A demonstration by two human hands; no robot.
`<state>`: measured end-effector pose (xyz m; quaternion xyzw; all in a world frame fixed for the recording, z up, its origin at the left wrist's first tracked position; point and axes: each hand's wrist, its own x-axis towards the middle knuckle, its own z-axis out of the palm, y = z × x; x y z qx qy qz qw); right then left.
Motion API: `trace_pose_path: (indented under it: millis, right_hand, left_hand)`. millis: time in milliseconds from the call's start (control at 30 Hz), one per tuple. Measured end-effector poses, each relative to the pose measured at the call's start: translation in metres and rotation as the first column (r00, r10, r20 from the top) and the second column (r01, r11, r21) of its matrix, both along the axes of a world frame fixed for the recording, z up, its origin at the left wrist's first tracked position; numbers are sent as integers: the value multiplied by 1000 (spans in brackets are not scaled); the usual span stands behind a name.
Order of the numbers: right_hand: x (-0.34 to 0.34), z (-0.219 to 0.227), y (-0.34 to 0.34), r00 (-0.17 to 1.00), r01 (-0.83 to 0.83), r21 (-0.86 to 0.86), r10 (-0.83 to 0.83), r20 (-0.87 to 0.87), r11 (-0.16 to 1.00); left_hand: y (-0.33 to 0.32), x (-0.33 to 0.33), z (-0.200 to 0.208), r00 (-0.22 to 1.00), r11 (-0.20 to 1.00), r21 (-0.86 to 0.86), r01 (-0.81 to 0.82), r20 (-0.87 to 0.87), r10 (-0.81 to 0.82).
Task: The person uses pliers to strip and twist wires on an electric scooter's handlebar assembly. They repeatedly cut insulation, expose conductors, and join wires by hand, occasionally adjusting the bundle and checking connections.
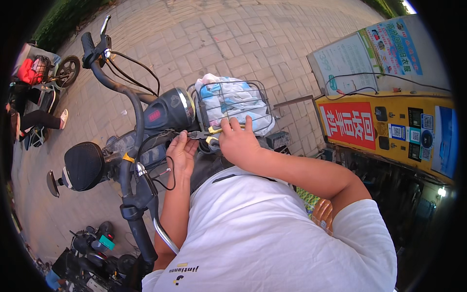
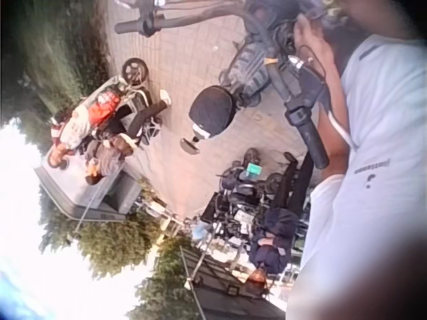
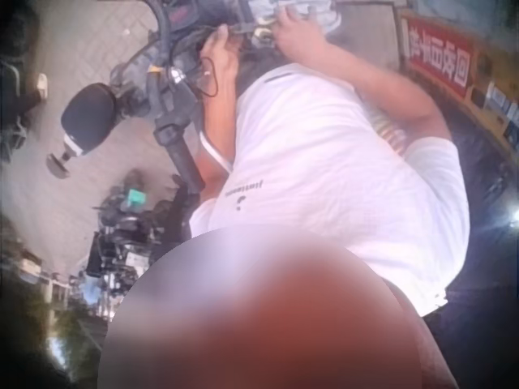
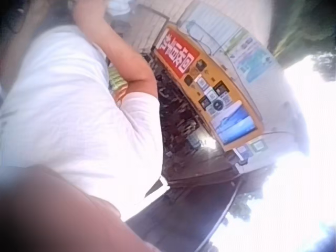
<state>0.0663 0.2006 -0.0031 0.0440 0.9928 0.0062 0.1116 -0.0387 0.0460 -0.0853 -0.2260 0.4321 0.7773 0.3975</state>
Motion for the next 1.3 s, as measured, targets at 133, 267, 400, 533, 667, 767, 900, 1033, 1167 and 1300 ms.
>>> trace_pose_path:
  millis: [133,267,400,533,667,767,900,1033,1167,1300]
  right_hand:
    - [1,-3,-2,999,-10,53,12,-42,999]
    - [1,-6,-1,1000,-1,11,1,-14,1000]
    - [3,-7,3,999,-24,-5,24,-22,1000]
    - [4,-8,6,999,-16,-60,18,26,998]
    - [7,-15,9,999,10,-219,-21,-44,976]
    - [8,-13,10,996,93,-427,-80,48,900]
    - [4,-10,17,953,292,-758,-109,283,583]
    - [-9,4,27,666,737,-668,-61,744,-100]
    - [-10,9,28,895,438,-861,-218,389,259]
    - [10,3,20,990,135,-567,-84,115,813]
  left_hand:
    - [2,0,1,1000,1000,-28,-1,-5,1]
    - [3,-1,7,1000,1000,-29,3,0,-3]
    - [4,-2,4,1000,1000,-15,-8,2,8]
    - [4,-2,6,1000,1000,5,-8,-2,8]
    - [2,-4,4,1000,999,28,16,-17,-16]
    - [-1,-6,-1,999,998,59,29,-42,-26]
    - [-2,-9,-1,997,997,59,55,-50,-52]
    - [-9,-5,-12,996,990,122,72,-65,-65]
    - [-7,-4,-3,1000,983,183,15,-7,-14]
    - [-6,-3,-2,1000,992,130,4,2,-4]
